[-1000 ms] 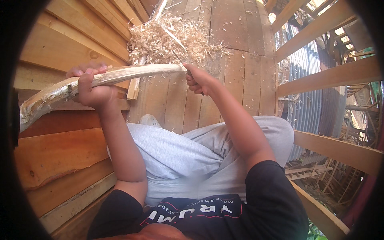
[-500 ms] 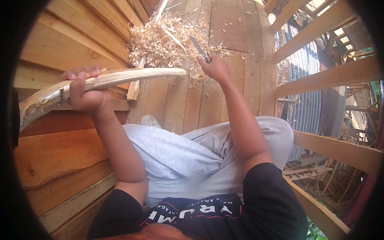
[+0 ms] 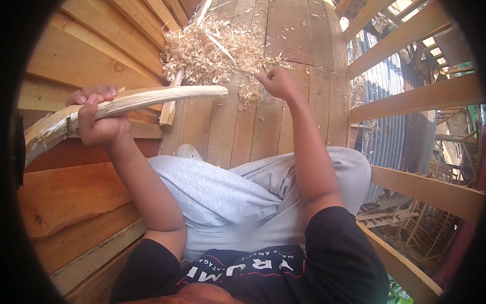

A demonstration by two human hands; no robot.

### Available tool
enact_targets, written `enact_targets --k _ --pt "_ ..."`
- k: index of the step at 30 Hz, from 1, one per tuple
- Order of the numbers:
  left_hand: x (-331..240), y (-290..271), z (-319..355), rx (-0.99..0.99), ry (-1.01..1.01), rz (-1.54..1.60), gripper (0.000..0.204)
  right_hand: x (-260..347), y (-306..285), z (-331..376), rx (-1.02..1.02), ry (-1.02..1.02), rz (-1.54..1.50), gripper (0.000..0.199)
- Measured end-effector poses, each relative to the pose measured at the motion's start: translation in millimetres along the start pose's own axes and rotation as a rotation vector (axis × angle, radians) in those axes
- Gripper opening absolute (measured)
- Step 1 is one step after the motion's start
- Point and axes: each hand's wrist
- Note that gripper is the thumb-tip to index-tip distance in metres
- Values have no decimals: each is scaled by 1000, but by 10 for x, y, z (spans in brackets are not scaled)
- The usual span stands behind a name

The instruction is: The person sits on a wooden floor and uses a knife to shave and shape a curved piece of wood. They hold the wood with one hand and carefully remove thin layers with the other, creating wood shavings that accumulate on the floor.

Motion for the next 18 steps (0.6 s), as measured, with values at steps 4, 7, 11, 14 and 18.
enact_targets --k 4,7,11,14,18 --pt "-2 -7 -15 12 2 -4 24 -276 -73 -140 107 -77 -62 24" --pt "-7 -12 -15 -6 -3 -10 24 -545 -110 -209 269 -207 -4 23" --pt "-8 -41 -21 -12 -6 -1 24 -551 -61 -177 439 -195 157 24" --pt "14 -54 -22 -6 -8 19 24 -556 45 -203 286 -127 129 25" --pt "20 -30 -16 -3 -14 22 24 -653 0 -289 -2 -73 -42 24"
Point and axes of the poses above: each hand's wrist, its own z-axis away from the middle knuckle, its own y-axis out of the palm, x = y × z, and after that the axes turned 7 degrees about y, right-handed
